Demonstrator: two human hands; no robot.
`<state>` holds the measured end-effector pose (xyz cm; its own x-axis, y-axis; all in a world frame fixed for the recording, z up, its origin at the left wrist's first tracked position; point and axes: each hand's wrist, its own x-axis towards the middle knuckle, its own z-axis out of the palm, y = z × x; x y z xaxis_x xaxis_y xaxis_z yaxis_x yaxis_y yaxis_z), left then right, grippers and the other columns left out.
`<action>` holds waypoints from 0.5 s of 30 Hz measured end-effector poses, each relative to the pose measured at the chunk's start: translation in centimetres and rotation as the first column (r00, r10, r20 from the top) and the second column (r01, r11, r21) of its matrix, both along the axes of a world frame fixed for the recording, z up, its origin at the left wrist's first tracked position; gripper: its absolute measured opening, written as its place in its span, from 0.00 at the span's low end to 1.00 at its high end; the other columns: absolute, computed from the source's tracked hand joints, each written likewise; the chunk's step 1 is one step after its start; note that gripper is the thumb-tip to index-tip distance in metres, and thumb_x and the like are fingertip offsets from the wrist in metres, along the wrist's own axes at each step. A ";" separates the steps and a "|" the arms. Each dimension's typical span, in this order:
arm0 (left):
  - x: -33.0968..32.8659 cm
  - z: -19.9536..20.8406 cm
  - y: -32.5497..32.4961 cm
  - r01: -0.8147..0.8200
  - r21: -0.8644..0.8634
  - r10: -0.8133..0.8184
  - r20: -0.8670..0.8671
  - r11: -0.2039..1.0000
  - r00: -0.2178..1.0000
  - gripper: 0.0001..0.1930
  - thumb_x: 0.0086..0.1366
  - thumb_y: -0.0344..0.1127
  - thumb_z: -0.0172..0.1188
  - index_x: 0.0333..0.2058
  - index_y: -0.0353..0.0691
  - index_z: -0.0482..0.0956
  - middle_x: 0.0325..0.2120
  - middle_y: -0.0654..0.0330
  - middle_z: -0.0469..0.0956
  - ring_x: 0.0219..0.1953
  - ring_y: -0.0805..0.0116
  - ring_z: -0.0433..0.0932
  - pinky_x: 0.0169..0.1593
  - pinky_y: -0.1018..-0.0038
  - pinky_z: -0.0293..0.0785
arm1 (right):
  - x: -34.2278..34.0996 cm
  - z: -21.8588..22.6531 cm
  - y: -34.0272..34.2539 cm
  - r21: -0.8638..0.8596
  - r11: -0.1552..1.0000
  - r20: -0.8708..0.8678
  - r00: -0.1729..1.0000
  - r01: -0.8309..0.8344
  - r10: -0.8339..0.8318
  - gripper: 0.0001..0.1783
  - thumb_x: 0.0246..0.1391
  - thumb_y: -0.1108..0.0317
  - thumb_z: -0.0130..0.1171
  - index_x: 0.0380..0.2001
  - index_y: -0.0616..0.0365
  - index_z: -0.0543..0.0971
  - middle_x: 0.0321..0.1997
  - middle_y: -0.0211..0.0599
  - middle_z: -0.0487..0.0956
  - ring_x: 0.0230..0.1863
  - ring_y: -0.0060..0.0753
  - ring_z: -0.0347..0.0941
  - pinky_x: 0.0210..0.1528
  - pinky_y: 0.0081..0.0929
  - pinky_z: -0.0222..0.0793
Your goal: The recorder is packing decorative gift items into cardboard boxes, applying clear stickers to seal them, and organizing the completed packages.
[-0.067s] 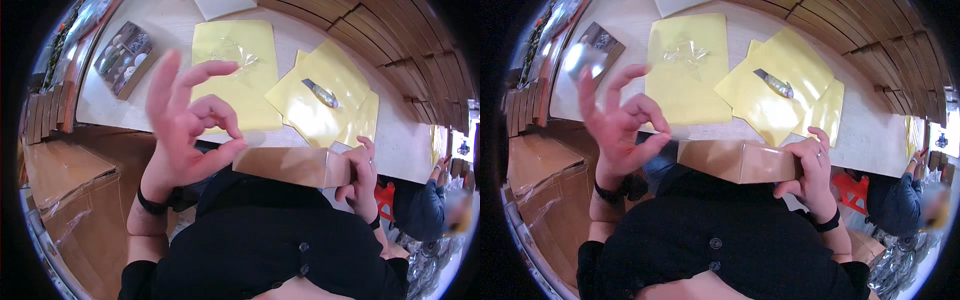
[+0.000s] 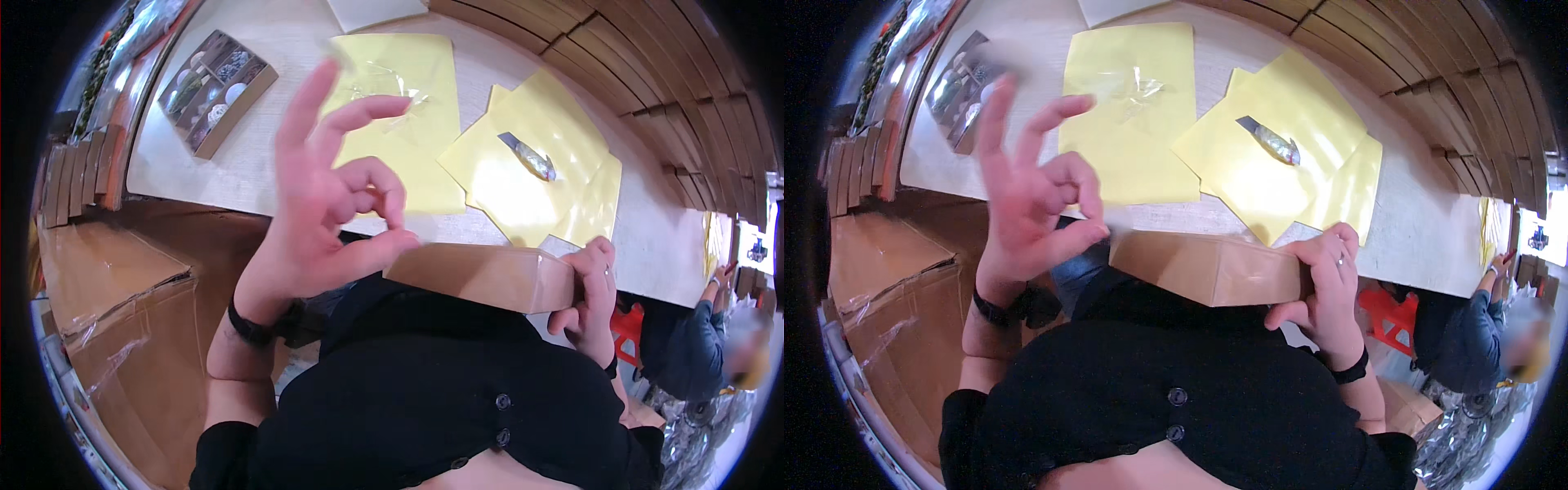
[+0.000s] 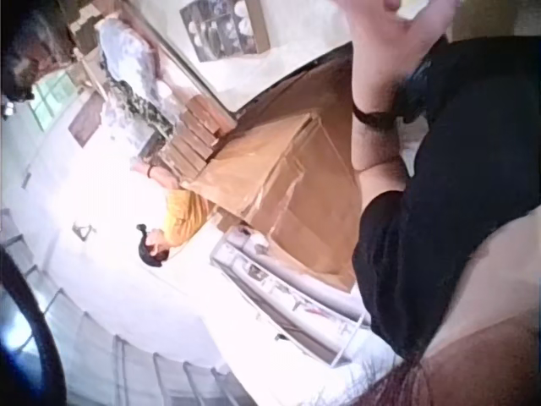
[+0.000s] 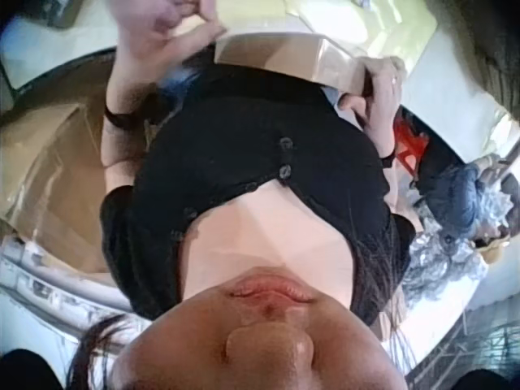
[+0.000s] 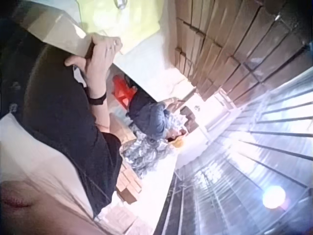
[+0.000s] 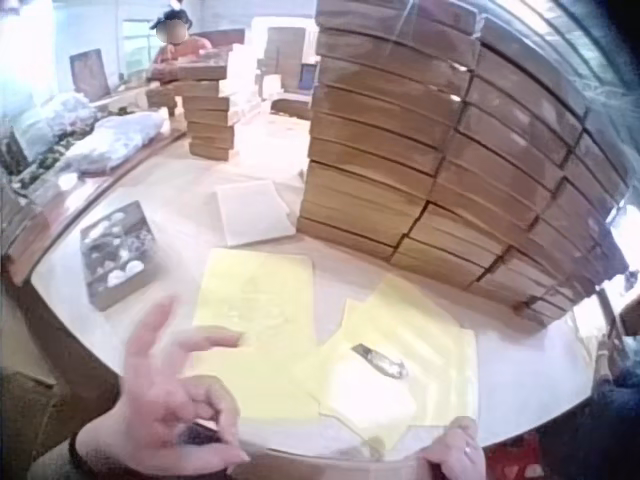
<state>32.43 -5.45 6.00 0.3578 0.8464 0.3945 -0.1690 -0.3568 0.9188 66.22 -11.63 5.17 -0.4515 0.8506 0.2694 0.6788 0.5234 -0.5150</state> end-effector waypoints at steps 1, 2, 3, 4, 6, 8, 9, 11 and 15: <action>0.3 0.2 0.1 0.045 -0.210 -0.024 0.102 0.977 0.995 0.65 0.48 0.15 0.67 0.71 0.55 0.25 0.66 0.42 0.50 0.33 0.73 0.73 0.37 0.77 0.77 | 0.0 0.0 0.0 -0.001 1.000 -0.010 1.000 0.028 -0.028 0.46 0.32 0.23 0.58 0.41 0.55 0.75 0.31 0.31 0.72 0.32 0.36 0.68 0.52 0.40 0.58; 0.2 -0.4 0.1 0.131 -0.233 -0.095 0.158 0.964 0.983 0.63 0.51 0.15 0.68 0.71 0.52 0.27 0.66 0.46 0.50 0.36 0.73 0.73 0.40 0.77 0.76 | 0.0 -0.1 0.1 0.034 0.999 -0.018 1.000 -0.001 0.001 0.46 0.32 0.23 0.58 0.40 0.55 0.75 0.31 0.31 0.72 0.32 0.37 0.65 0.46 0.36 0.56; 0.3 -0.8 0.0 0.119 -0.235 -0.084 0.152 0.965 0.985 0.63 0.51 0.15 0.68 0.71 0.52 0.27 0.66 0.46 0.50 0.36 0.73 0.73 0.40 0.77 0.76 | 0.1 -0.2 0.1 0.033 0.999 -0.025 1.000 -0.012 0.012 0.46 0.32 0.23 0.58 0.40 0.55 0.75 0.31 0.31 0.72 0.32 0.37 0.65 0.46 0.36 0.56; 0.5 -1.0 -0.1 0.170 -0.284 -0.118 0.191 0.944 0.974 0.63 0.51 0.15 0.67 0.71 0.52 0.27 0.66 0.46 0.49 0.37 0.73 0.73 0.40 0.77 0.76 | 0.2 -0.5 0.0 0.028 1.000 -0.034 0.999 -0.004 0.005 0.47 0.32 0.22 0.57 0.40 0.55 0.75 0.31 0.31 0.71 0.32 0.37 0.65 0.47 0.36 0.56; 1.0 -1.5 0.0 0.273 -0.368 -0.167 0.294 0.889 0.941 0.62 0.52 0.15 0.67 0.71 0.54 0.28 0.66 0.46 0.48 0.37 0.73 0.72 0.42 0.77 0.75 | 0.3 -0.6 -0.1 0.020 1.000 -0.037 0.999 0.011 -0.010 0.47 0.32 0.22 0.57 0.40 0.56 0.75 0.31 0.31 0.71 0.32 0.36 0.65 0.47 0.36 0.57; 0.9 -1.9 0.3 0.305 -0.365 -0.161 0.376 0.880 0.913 0.62 0.52 0.15 0.67 0.71 0.54 0.28 0.67 0.47 0.48 0.37 0.73 0.72 0.42 0.77 0.75 | 0.2 -0.6 0.0 0.027 1.000 -0.038 0.999 0.008 -0.007 0.47 0.31 0.22 0.57 0.40 0.56 0.75 0.30 0.31 0.70 0.32 0.36 0.65 0.47 0.36 0.57; 0.9 -1.9 0.4 0.336 -0.357 -0.153 0.455 0.872 0.877 0.62 0.52 0.15 0.66 0.72 0.54 0.28 0.67 0.47 0.48 0.37 0.73 0.72 0.42 0.77 0.75 | 0.2 -0.7 0.1 0.027 1.000 -0.040 0.999 0.006 -0.004 0.47 0.31 0.22 0.57 0.40 0.56 0.75 0.30 0.31 0.70 0.32 0.36 0.65 0.47 0.36 0.57; 0.9 -2.0 0.5 0.333 -0.360 -0.162 0.431 0.871 0.888 0.61 0.53 0.15 0.66 0.72 0.54 0.29 0.67 0.48 0.49 0.37 0.73 0.72 0.42 0.77 0.75 | 0.2 -0.7 0.1 -0.001 1.000 -0.059 0.998 0.011 -0.011 0.47 0.31 0.22 0.58 0.40 0.56 0.75 0.30 0.31 0.70 0.33 0.36 0.65 0.47 0.36 0.57; 1.3 -1.9 0.7 0.253 -0.403 -0.191 0.188 0.880 0.963 0.58 0.55 0.16 0.65 0.72 0.53 0.31 0.68 0.49 0.47 0.38 0.73 0.72 0.44 0.76 0.75 | 0.4 -0.9 0.0 0.008 1.000 -0.062 0.998 0.006 -0.006 0.47 0.31 0.22 0.58 0.40 0.56 0.75 0.31 0.31 0.69 0.34 0.36 0.65 0.47 0.36 0.57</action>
<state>33.76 -4.79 4.12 0.5240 0.8480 0.0795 -0.3341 0.1188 0.9350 66.58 -11.60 4.27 -0.4284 0.8509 0.3039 0.6487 0.5238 -0.5521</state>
